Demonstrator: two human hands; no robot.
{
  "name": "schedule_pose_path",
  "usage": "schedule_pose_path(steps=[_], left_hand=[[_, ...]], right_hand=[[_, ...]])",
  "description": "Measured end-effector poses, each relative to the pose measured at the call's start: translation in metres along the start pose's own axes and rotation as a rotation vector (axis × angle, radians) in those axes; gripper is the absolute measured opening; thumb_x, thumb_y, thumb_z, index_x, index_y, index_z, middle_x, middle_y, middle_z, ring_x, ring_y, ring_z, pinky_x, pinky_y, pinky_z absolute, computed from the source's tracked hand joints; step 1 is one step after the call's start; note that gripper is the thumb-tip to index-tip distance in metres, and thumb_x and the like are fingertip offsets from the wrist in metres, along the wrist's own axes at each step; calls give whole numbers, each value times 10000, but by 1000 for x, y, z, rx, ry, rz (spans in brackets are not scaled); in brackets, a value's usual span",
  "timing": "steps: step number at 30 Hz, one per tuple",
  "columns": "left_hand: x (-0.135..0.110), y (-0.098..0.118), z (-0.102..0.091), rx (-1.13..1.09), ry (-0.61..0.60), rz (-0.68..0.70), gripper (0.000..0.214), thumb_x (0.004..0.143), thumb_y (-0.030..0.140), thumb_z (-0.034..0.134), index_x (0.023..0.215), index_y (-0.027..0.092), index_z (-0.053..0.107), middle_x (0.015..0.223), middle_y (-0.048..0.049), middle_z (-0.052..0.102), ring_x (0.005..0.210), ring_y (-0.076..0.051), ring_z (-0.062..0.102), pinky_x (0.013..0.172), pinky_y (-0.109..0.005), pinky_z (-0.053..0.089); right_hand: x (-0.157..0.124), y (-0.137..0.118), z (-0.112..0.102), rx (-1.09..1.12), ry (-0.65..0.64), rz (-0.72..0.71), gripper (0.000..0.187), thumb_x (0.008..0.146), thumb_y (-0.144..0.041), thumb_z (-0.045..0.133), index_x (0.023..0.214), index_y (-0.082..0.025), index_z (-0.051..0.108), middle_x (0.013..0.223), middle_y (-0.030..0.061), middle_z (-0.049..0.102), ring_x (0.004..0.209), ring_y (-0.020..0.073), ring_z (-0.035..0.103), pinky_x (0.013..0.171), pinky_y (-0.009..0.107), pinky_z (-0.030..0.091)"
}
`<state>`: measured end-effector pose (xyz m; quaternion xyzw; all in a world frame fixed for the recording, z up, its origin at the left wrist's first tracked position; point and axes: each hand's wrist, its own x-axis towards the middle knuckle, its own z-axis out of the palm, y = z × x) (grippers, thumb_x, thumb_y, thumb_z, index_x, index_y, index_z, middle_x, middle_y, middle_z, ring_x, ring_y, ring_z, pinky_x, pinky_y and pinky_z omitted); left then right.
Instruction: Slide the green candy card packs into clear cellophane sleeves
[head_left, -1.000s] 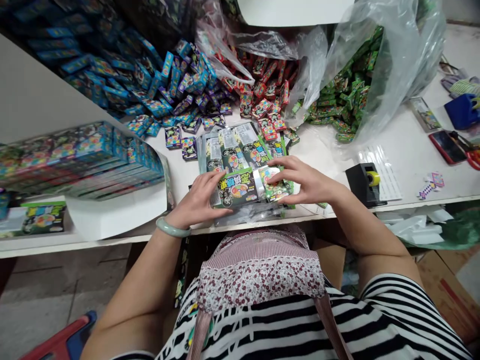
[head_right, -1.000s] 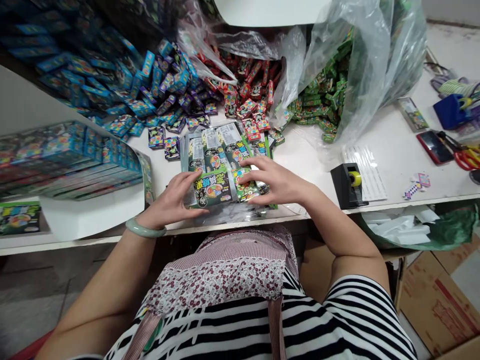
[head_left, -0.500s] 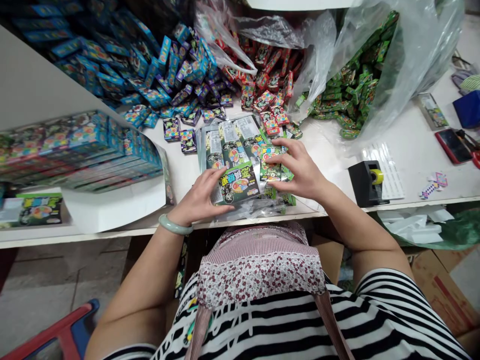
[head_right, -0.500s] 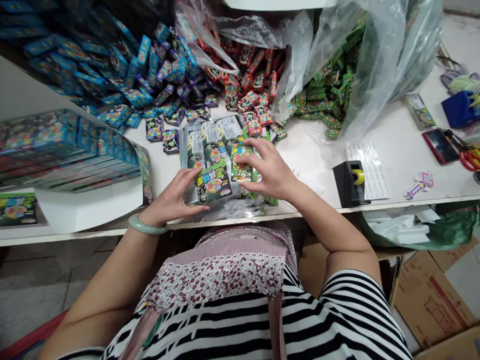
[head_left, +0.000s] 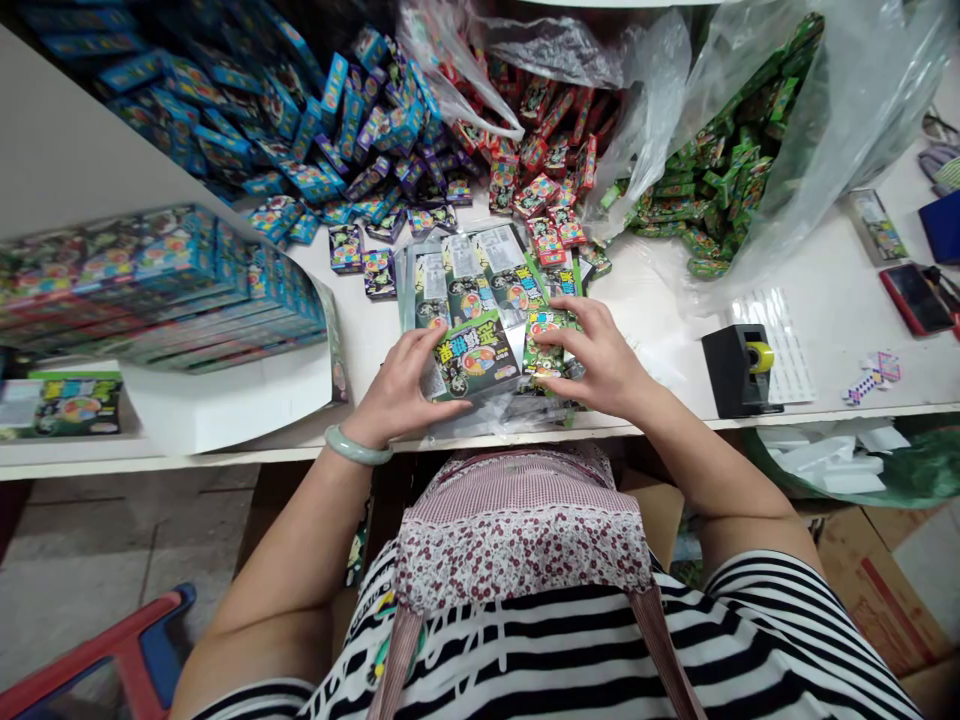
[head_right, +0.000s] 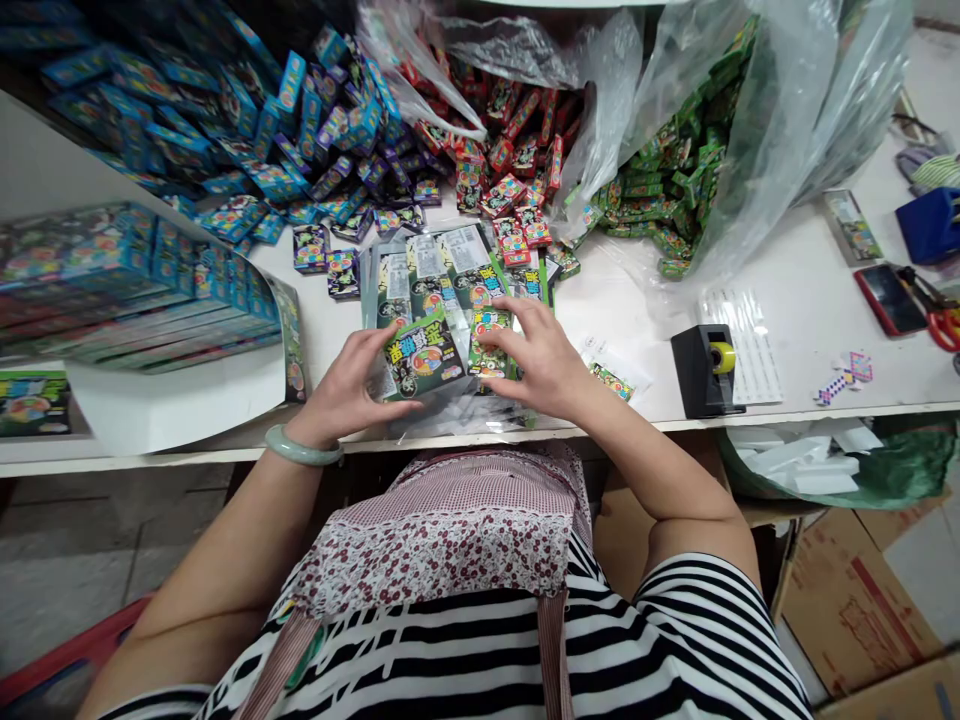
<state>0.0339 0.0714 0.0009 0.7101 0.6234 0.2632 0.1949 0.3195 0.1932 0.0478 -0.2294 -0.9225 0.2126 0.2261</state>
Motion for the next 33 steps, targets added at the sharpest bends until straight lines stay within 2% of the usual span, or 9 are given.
schedule_pose_path(steps=[3,5,14,16,22,27,30,32,33], left_hand=[[-1,1,2,21,42,-26,989,719,635,753,1519,244,321,1371,-139,476,1295,-345,488,1128,-535,412],[-1,0,2,30,49,-36,990,720,640,751,1522,253,318,1370,-139,481,1284,-350,496,1121,-541,416],[-3,-1,-2,22,-19,-9,1039,721,627,759,1556,252,268,1386,-145,480,1300,-359,485,1121,-547,421],[-4,-2,-2,17,-24,-3,1037,726,630,754,1556,247,265,1402,-149,472,1317,-359,475,1130,-545,416],[-8,-5,0,60,-35,-5,1016,715,626,755,1538,245,299,1415,-157,475,1328,-374,476,1131,-545,414],[-11,-6,7,100,-79,83,982,752,618,724,1542,230,287,1399,-164,501,1305,-373,498,1105,-536,432],[-13,-7,11,93,-76,94,993,765,630,709,1555,233,257,1413,-169,490,1311,-376,496,1104,-536,431],[-14,-8,12,100,-47,71,994,765,639,703,1556,236,254,1410,-171,486,1306,-382,499,1098,-543,435],[-14,-8,12,108,-31,55,991,763,644,702,1553,241,262,1400,-170,490,1298,-385,506,1093,-547,438]], right_hand=[[-3,-2,10,-10,110,67,373,837,-381,697,1175,-274,584,1406,115,429,1345,359,403,1118,595,373],[-4,-2,15,-6,139,93,383,832,-377,701,1180,-270,583,1402,120,424,1341,363,402,1115,600,375],[10,13,4,-37,108,46,396,831,-439,704,1179,-296,582,1430,94,399,1345,375,372,1145,625,309],[12,12,2,-39,67,28,393,828,-418,712,1178,-296,579,1427,95,407,1342,372,381,1135,622,324],[16,8,-1,10,-192,-107,381,827,-366,730,1170,-290,580,1418,100,463,1330,344,426,1120,587,371],[17,15,4,83,-325,-179,502,805,-398,766,1243,-269,555,1408,122,497,1341,334,441,1110,563,415],[18,19,15,163,-320,-149,674,804,-462,770,1374,-275,463,1484,129,449,1407,298,410,1151,525,406],[18,17,22,199,-241,-82,758,796,-516,764,1422,-267,418,1508,135,441,1435,282,392,1175,512,387],[17,14,25,200,-192,-37,738,808,-528,748,1417,-260,427,1470,133,492,1425,278,408,1181,514,378]])
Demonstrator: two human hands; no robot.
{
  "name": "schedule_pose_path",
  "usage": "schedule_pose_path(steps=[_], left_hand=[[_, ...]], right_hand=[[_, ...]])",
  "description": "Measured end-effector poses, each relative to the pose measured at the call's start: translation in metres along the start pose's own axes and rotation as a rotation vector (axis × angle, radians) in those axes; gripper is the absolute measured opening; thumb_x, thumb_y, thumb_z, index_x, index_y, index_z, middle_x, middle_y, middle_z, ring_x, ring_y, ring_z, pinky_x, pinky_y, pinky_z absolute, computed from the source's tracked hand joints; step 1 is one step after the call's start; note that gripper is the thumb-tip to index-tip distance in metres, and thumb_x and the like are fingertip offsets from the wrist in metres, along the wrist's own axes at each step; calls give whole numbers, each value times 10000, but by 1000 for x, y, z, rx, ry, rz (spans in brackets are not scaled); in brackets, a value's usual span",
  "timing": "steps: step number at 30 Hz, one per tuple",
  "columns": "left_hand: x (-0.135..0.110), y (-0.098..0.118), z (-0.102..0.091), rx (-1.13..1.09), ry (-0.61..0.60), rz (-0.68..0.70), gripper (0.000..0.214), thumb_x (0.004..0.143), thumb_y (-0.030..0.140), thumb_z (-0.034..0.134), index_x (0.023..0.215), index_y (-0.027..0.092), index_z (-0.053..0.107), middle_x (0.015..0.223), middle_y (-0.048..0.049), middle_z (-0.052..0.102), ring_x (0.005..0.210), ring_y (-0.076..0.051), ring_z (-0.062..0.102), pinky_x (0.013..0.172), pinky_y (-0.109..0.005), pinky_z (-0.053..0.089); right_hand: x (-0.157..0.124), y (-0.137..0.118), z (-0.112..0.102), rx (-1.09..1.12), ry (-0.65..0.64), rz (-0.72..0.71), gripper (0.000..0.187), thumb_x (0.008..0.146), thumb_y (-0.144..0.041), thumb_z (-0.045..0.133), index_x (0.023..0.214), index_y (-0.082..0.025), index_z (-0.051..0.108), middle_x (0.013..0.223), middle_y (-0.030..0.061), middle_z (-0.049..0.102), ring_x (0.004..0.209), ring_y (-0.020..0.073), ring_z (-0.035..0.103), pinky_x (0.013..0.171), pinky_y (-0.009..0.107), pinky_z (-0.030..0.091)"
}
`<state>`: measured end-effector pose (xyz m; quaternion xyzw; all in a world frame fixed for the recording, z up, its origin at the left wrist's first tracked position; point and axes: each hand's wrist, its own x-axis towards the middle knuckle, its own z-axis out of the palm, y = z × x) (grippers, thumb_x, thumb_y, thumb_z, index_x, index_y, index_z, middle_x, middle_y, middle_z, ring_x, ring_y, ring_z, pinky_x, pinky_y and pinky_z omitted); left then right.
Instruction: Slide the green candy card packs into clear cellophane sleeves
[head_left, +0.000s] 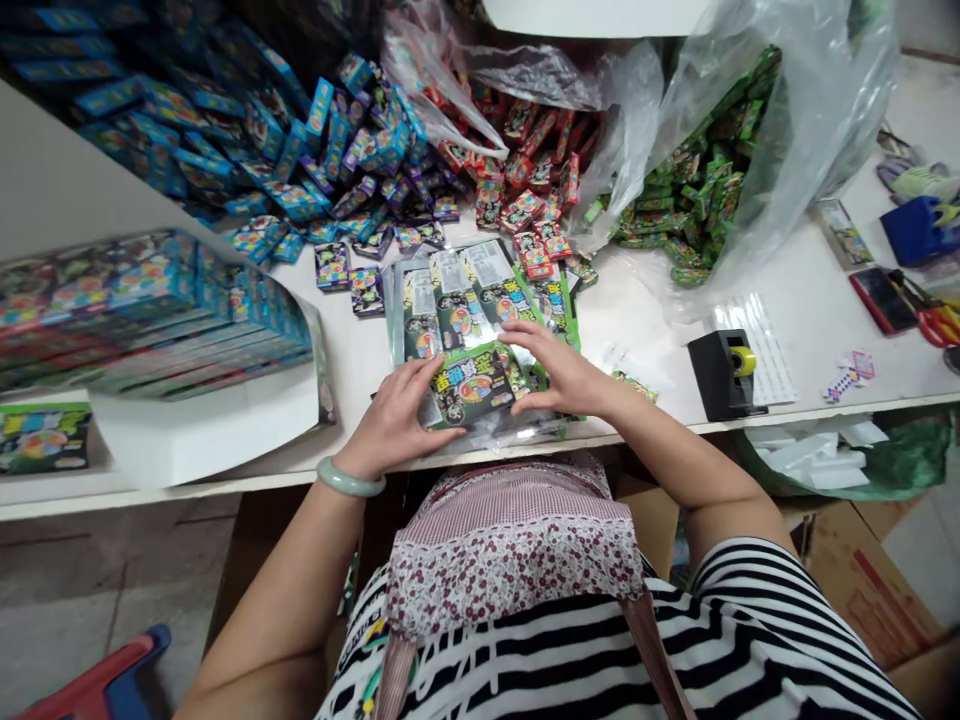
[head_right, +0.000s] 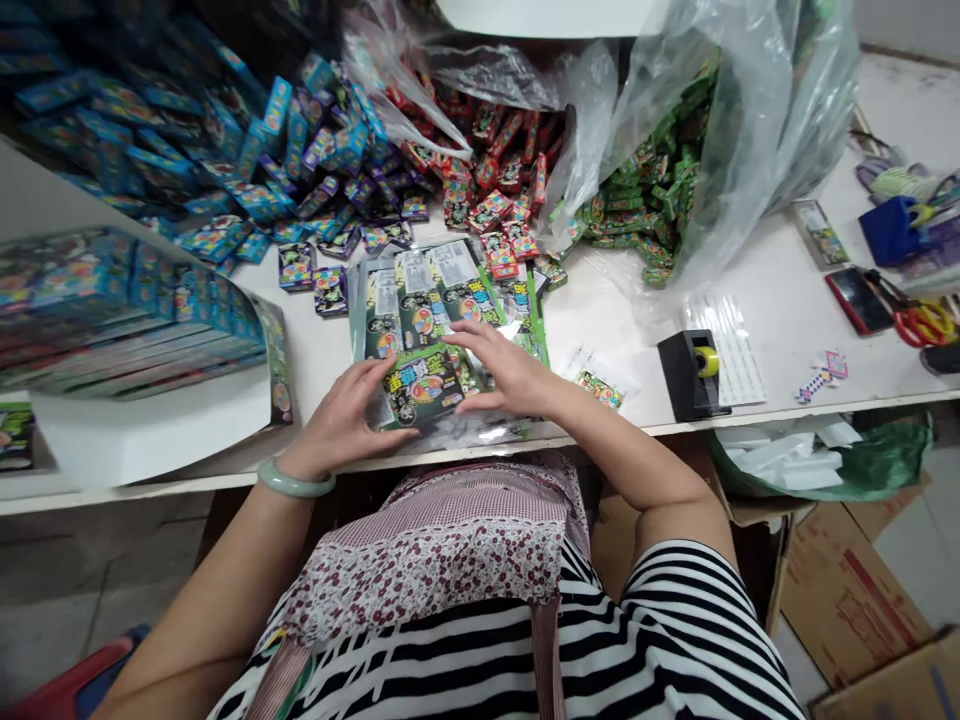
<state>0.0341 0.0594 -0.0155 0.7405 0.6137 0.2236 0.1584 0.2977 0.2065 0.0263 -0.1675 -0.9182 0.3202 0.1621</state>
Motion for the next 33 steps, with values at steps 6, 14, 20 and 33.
schedule_pose_path(steps=[6,14,20,33], left_hand=[[2,0,1,-6,47,-45,946,768,649,688,1539,280,283,1361,-149,509,1259,-386,526,1081,-556,448],[5,2,0,-12,86,-73,915,782,592,710,1535,278,296,1326,-156,502,1241,-389,520,1063,-581,453],[8,-2,0,-15,74,-133,955,759,632,709,1539,255,306,1322,-149,511,1250,-380,516,1087,-548,432],[6,-14,14,119,14,-114,952,778,556,720,1538,188,280,1379,-193,496,1285,-388,499,1079,-533,426]], right_hand=[[-4,-18,9,86,31,129,396,1004,-379,484,1388,-284,485,1235,57,711,1393,258,473,1217,601,220],[-5,91,-36,-118,565,490,246,908,-289,544,1071,-182,693,1059,102,736,1030,252,654,994,457,485],[49,108,-43,-329,270,396,293,934,-213,535,1178,-133,675,1197,135,696,1142,259,614,1017,382,457],[133,97,-31,-573,16,740,468,880,-299,614,1263,-31,611,1360,264,568,1240,374,557,1021,450,463]])
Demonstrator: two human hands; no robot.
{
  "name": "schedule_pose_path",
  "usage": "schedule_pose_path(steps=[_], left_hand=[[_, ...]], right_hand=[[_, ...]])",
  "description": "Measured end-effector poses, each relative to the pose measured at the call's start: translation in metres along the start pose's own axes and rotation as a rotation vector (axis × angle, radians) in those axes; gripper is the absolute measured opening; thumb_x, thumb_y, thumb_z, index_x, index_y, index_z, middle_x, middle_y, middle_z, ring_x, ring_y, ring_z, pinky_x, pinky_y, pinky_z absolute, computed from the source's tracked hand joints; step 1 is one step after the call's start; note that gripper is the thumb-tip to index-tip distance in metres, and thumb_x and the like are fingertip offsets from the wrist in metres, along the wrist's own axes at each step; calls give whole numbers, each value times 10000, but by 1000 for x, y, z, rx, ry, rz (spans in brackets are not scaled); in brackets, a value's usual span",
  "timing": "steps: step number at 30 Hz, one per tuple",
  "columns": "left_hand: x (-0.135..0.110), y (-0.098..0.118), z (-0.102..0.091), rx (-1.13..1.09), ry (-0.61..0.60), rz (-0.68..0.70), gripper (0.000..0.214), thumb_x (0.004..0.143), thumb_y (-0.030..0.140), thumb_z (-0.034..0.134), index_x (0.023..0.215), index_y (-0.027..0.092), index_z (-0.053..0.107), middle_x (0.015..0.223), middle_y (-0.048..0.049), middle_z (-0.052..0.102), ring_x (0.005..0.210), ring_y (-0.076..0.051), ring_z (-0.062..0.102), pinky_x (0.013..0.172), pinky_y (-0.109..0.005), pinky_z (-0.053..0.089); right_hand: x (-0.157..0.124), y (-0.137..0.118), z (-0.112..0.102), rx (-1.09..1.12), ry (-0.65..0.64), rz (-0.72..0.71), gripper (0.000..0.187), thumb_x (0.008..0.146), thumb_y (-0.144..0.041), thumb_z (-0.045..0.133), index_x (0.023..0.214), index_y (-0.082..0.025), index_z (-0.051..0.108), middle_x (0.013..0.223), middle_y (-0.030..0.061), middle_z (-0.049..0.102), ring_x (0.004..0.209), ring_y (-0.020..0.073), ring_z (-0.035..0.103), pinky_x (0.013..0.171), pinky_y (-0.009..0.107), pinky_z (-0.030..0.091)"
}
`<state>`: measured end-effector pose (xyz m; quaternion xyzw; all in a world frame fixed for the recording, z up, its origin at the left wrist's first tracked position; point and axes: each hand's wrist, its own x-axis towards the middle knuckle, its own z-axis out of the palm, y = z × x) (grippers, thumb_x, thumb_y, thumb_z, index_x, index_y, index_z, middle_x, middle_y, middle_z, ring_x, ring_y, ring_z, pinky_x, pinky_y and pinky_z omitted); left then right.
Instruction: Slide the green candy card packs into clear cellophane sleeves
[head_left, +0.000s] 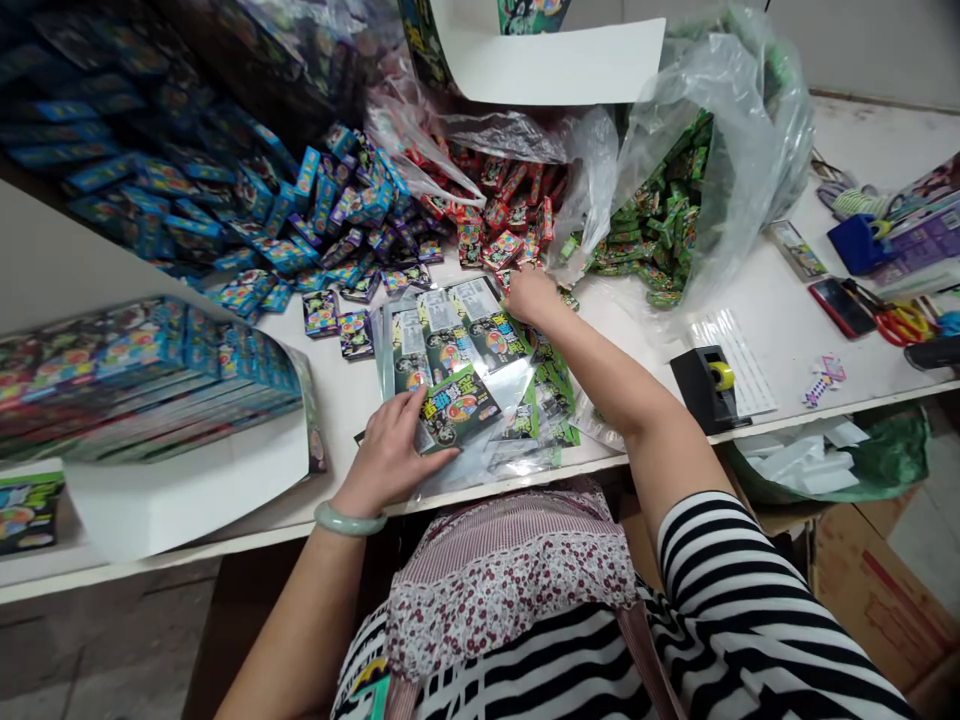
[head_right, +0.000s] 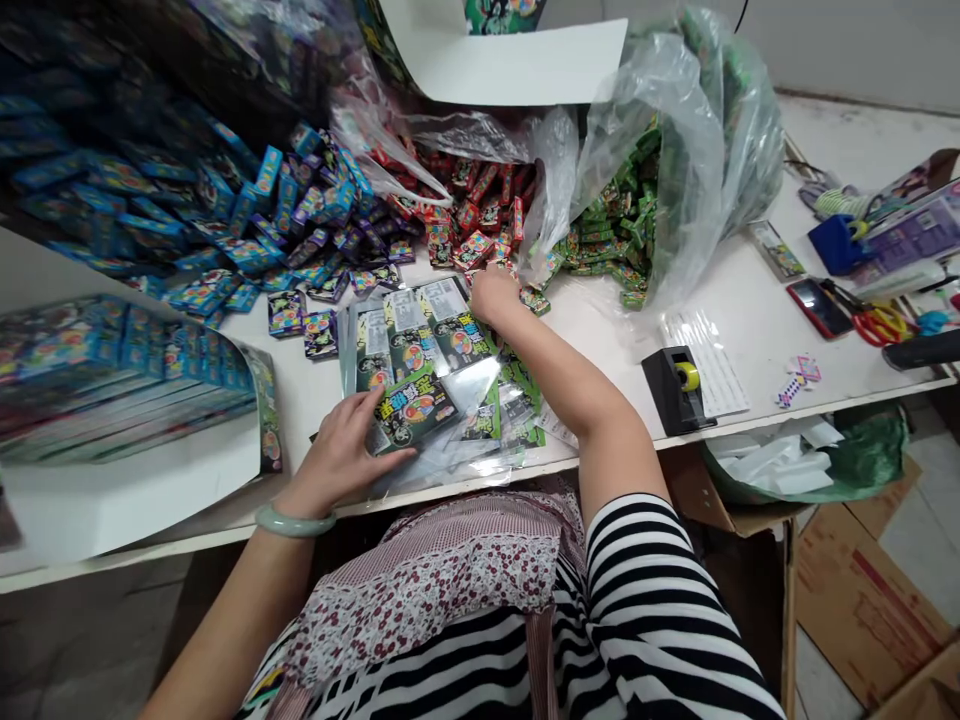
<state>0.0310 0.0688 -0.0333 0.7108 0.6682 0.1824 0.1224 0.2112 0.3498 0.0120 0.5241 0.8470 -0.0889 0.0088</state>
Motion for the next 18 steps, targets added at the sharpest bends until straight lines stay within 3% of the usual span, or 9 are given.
schedule_pose_path(steps=[4,8,12,15,18], left_hand=[[0,-6,3,-24,-21,-4,938,784,565,710,1529,166,302,1399,-207,495,1299,-403,481,1093,-574,398],[3,1,-6,-172,58,20,883,785,599,713,1497,205,369,1477,-182,456,1371,-384,427,1144,-587,350],[16,30,-20,-523,181,-56,668,810,534,724,1376,239,524,1345,-122,577,1262,-299,552,1127,-507,410],[31,54,-22,-970,134,-173,585,814,501,728,1299,208,578,1111,-92,670,975,-225,671,895,-395,557],[38,68,-19,-1324,54,-313,475,778,454,776,1130,170,632,830,-29,669,657,-136,635,609,-266,538]], right_hand=[[-13,13,-7,96,48,37,332,907,-162,463,1147,-59,668,1178,233,680,1100,328,633,946,422,486],[-48,35,-13,579,128,-8,252,904,-242,492,1017,-130,688,952,106,719,887,235,643,823,353,508],[-101,31,-10,1128,-104,-134,284,868,-422,586,993,-189,689,822,10,689,675,146,593,629,273,492],[-131,16,-11,1215,-206,-256,316,842,-462,642,1017,-208,714,935,23,713,772,144,625,717,290,514],[-144,4,-11,1194,-219,-326,331,825,-467,682,1026,-206,726,962,36,710,872,158,634,805,313,516]])
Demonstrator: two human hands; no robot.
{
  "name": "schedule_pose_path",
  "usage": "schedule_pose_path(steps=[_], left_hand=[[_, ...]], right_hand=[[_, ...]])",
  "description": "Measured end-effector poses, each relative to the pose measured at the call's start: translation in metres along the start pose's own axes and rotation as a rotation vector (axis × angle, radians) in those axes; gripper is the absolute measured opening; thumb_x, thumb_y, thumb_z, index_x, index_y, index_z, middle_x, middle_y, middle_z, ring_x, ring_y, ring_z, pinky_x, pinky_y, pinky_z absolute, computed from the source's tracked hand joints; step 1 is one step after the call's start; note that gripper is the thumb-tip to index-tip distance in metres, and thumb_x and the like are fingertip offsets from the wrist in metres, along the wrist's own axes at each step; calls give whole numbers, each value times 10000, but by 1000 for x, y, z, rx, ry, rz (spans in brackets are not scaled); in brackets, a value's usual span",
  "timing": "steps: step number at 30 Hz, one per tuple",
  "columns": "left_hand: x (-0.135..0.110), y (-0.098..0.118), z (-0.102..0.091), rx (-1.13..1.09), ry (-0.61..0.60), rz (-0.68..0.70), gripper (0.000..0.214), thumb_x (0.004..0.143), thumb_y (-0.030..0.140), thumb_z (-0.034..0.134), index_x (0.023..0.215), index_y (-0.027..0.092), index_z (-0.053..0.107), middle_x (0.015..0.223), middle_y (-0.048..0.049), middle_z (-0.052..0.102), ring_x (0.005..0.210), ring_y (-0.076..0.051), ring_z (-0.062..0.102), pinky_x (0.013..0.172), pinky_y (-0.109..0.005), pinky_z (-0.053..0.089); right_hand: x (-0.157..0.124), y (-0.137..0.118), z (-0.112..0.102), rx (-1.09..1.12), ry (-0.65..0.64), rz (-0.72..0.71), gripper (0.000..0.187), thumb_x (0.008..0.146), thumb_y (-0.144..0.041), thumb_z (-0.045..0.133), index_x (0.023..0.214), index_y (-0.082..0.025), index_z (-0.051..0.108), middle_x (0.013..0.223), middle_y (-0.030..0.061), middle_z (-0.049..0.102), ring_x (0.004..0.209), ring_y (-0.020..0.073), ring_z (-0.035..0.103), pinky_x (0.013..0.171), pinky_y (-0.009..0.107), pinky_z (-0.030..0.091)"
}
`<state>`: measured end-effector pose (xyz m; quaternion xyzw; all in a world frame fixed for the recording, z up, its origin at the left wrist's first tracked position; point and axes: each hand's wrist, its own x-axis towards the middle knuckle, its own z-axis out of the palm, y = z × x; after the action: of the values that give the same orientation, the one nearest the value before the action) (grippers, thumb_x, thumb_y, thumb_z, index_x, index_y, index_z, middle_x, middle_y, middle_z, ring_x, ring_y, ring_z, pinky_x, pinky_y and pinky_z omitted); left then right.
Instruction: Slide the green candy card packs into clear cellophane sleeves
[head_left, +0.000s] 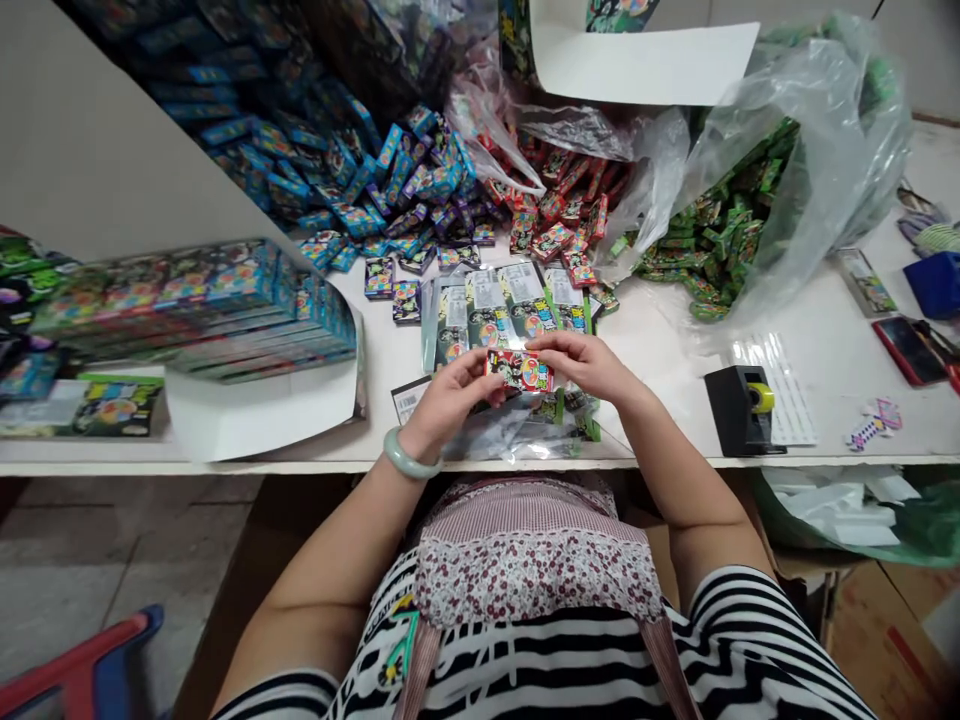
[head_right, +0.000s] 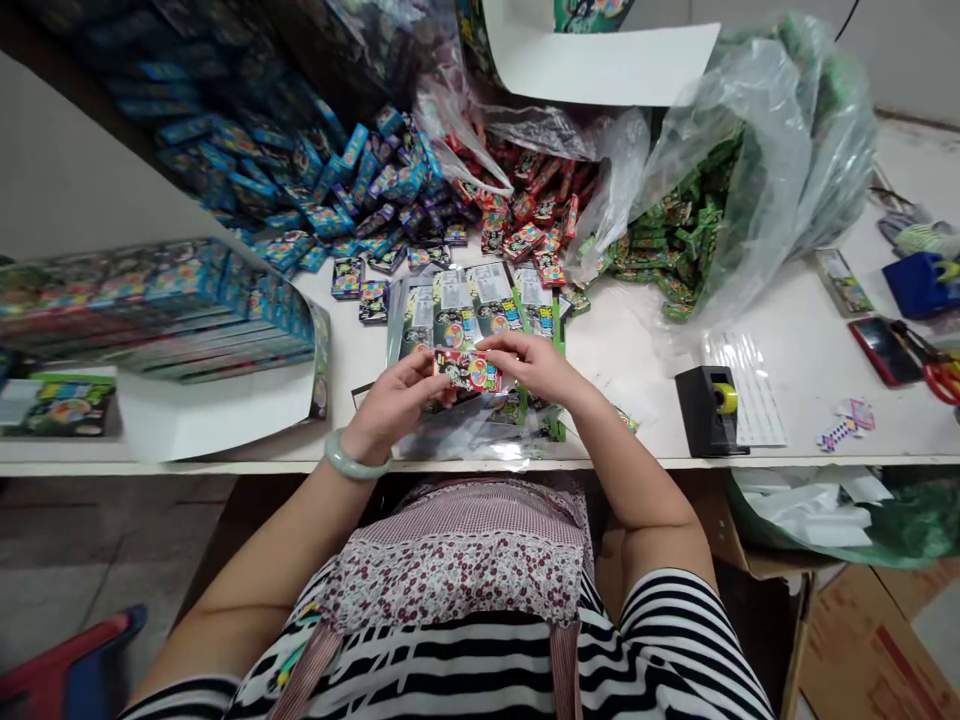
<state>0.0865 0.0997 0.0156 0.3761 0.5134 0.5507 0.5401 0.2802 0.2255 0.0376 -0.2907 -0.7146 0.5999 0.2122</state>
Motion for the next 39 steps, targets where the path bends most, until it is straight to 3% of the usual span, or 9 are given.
schedule_pose_path(steps=[4,8,13,21,25,30,33,36,39], left_hand=[[-6,-5,1,-213,98,-116,436,697,363,852,1009,166,620,767,4,669,572,-103,625,537,-221,521],[-15,-9,-4,-266,133,-136,424,704,343,853,1001,156,616,739,6,683,583,-112,660,565,-223,559],[-19,-11,-4,-303,136,-133,451,700,350,864,1025,162,613,733,-3,708,602,-124,693,576,-211,580],[-21,-12,-4,-306,159,-116,404,712,347,856,984,180,610,739,5,705,613,-128,703,596,-223,593],[-23,-13,0,-311,238,-118,435,684,362,873,975,180,606,781,7,711,605,-119,704,585,-207,593],[-24,-14,6,-321,303,-121,460,657,368,887,955,173,596,814,3,724,607,-118,714,576,-194,601],[-25,-14,8,-326,313,-114,483,646,377,893,961,173,590,818,-4,734,616,-123,722,567,-185,597],[-25,-15,9,-328,326,-117,455,691,375,865,990,186,579,843,-12,746,683,-136,741,599,-188,602],[-25,-15,12,-364,350,-129,431,717,358,847,1013,199,578,926,-16,753,734,-133,746,642,-197,605]], right_hand=[[-5,5,11,201,76,78,440,835,-592,637,1089,-237,696,917,27,679,796,149,619,652,270,517],[-12,15,25,365,97,99,424,765,-553,733,1072,-263,687,986,18,683,826,138,616,667,258,525],[-11,13,39,372,195,85,398,713,-487,778,1009,-244,669,895,-5,658,757,126,579,626,246,517],[-6,9,41,268,204,91,408,733,-484,740,1044,-249,618,920,-6,610,692,104,547,608,252,539],[-4,10,45,276,251,89,414,693,-516,776,909,-232,567,834,-18,613,688,111,571,607,254,534],[-4,10,48,164,298,22,373,737,-545,745,831,-217,593,828,2,643,712,126,592,657,288,528],[-7,8,49,32,312,-56,273,840,-496,665,859,-224,638,900,30,655,810,161,627,725,330,555],[-12,2,53,-193,305,-148,189,934,-371,565,1027,-272,697,1021,53,645,1009,202,621,865,388,566],[-16,-2,63,-400,250,-210,415,919,-341,607,1331,-296,598,1156,90,586,1159,240,562,1011,439,526]])
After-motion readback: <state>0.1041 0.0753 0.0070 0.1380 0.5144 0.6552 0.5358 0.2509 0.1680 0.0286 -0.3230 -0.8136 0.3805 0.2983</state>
